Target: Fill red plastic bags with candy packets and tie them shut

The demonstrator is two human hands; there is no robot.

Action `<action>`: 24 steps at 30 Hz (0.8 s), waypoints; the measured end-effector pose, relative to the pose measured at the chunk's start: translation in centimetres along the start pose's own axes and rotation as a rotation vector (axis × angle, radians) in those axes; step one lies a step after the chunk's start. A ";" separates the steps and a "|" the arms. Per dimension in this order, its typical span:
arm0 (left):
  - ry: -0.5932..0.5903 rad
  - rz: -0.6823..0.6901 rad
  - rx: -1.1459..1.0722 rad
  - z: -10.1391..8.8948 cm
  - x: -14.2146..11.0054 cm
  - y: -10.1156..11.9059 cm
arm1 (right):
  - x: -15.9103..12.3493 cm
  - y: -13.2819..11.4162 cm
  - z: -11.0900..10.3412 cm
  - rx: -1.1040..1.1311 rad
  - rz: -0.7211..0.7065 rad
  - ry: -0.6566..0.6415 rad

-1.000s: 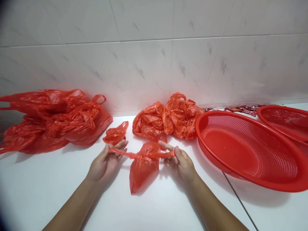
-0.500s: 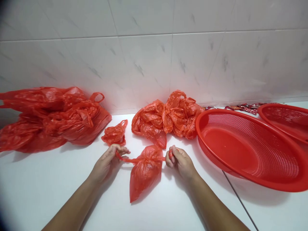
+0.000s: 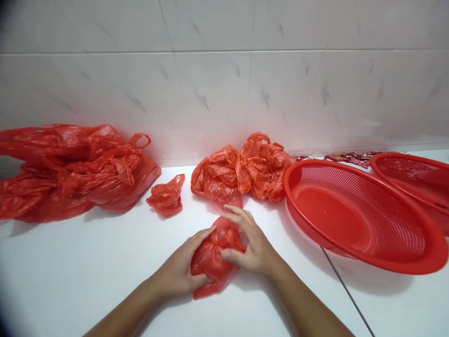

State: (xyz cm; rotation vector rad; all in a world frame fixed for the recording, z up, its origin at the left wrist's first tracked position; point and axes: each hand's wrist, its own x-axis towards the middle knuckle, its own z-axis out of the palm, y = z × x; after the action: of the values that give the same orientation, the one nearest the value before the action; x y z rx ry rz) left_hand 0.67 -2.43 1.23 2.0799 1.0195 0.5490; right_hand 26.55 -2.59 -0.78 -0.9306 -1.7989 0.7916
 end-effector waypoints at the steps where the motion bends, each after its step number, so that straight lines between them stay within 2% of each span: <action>1: -0.003 0.005 -0.010 -0.1 0.1 0.2 | 0.1 -0.1 0.1 -0.069 0.028 -0.120; 3: 0.001 -0.004 -0.070 -0.3 0.3 0.4 | 0.2 -0.5 0.6 -0.144 0.104 -0.288; 4: 0.009 -0.018 -0.110 -0.4 0.4 0.5 | 0.2 -0.6 1.0 -0.161 0.139 -0.315; 10: 0.066 -0.073 -0.221 -0.2 0.5 0.0 | 0.3 -1.2 2.6 -0.250 0.223 -0.246; 19: -0.021 -0.084 -0.118 -0.8 0.2 0.3 | 0.0 -1.1 3.2 -0.361 0.230 -0.315; 24: -0.013 -0.083 -0.094 -0.9 0.1 0.6 | 0.0 -1.4 3.3 -0.416 0.232 -0.343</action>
State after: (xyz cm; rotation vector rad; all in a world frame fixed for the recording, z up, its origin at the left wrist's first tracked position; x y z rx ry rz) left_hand 0.45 -2.19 2.22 1.9474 1.0473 0.5310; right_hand 23.09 -3.74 -0.81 -1.3569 -2.2356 0.7674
